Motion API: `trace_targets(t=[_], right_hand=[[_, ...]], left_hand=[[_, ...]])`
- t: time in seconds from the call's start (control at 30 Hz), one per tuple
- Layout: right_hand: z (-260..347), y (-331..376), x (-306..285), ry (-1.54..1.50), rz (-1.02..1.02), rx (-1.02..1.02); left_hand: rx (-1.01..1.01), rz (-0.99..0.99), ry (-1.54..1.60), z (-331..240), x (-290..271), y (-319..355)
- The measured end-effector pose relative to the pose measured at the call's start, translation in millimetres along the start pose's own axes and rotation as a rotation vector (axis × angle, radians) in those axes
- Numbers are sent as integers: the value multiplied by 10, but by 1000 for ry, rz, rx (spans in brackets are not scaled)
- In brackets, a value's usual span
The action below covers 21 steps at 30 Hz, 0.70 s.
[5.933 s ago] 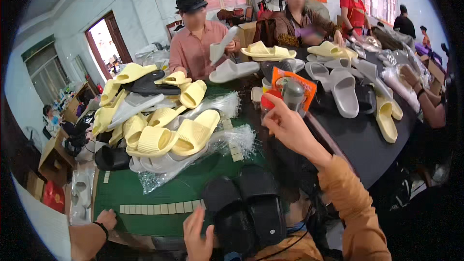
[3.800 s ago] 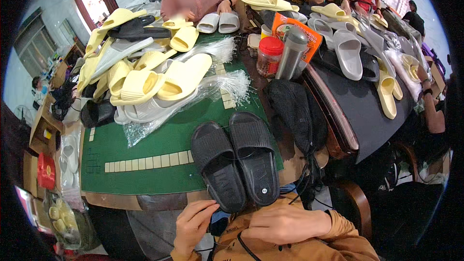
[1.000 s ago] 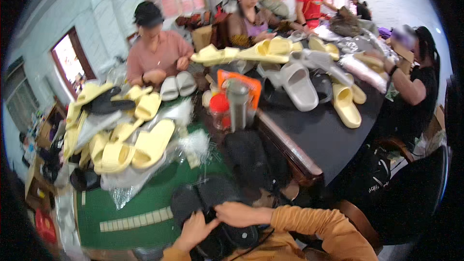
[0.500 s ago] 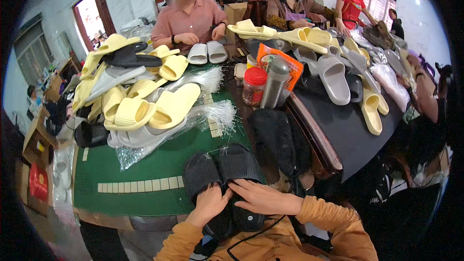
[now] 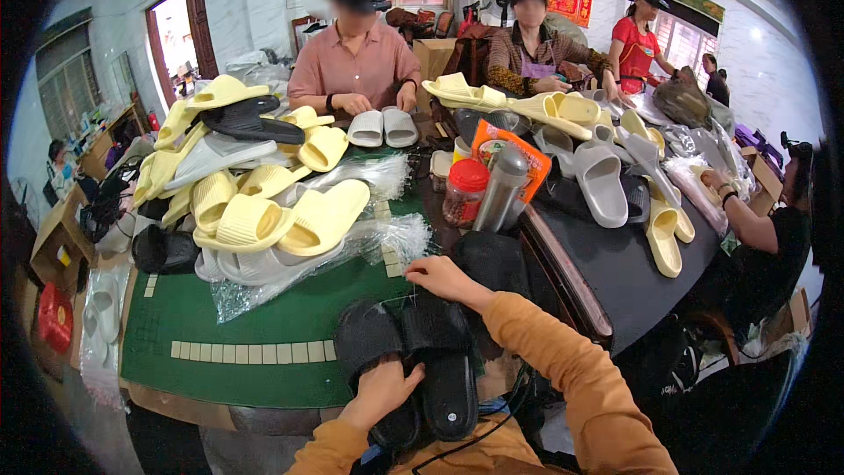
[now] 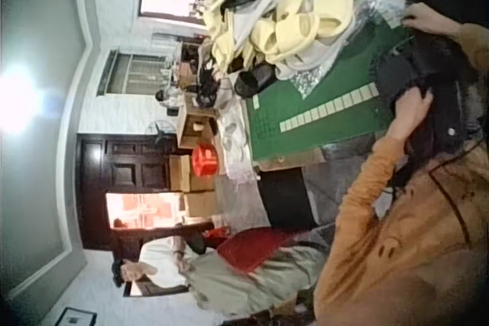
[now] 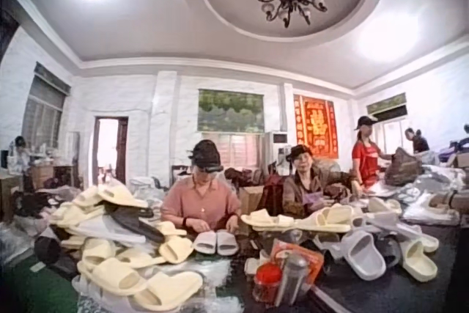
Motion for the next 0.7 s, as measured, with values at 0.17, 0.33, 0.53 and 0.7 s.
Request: trace_targets(t=[0.17, 0.33, 0.53, 0.7], right_hand=[[142, -106, 238, -273, 150, 188], [637, 96, 523, 132, 175, -362], [782, 173, 539, 228, 151, -453], [758, 185, 627, 343, 148, -577]], left_hand=[[-9, 5, -20, 56, 74, -37], [52, -73, -5, 20, 9, -10], [65, -118, 4, 70, 39, -8], [-4, -78, 21, 49, 10, -30]])
Point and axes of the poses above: each hand's wrist, its own y-axis away from the middle knuckle, its own x-axis out of the palm, z = x × y, the point moved 9 cm from there along -y, towards the middle knuckle, and after that the axes turned 9 degrees about -z, right-handed, at the moved point
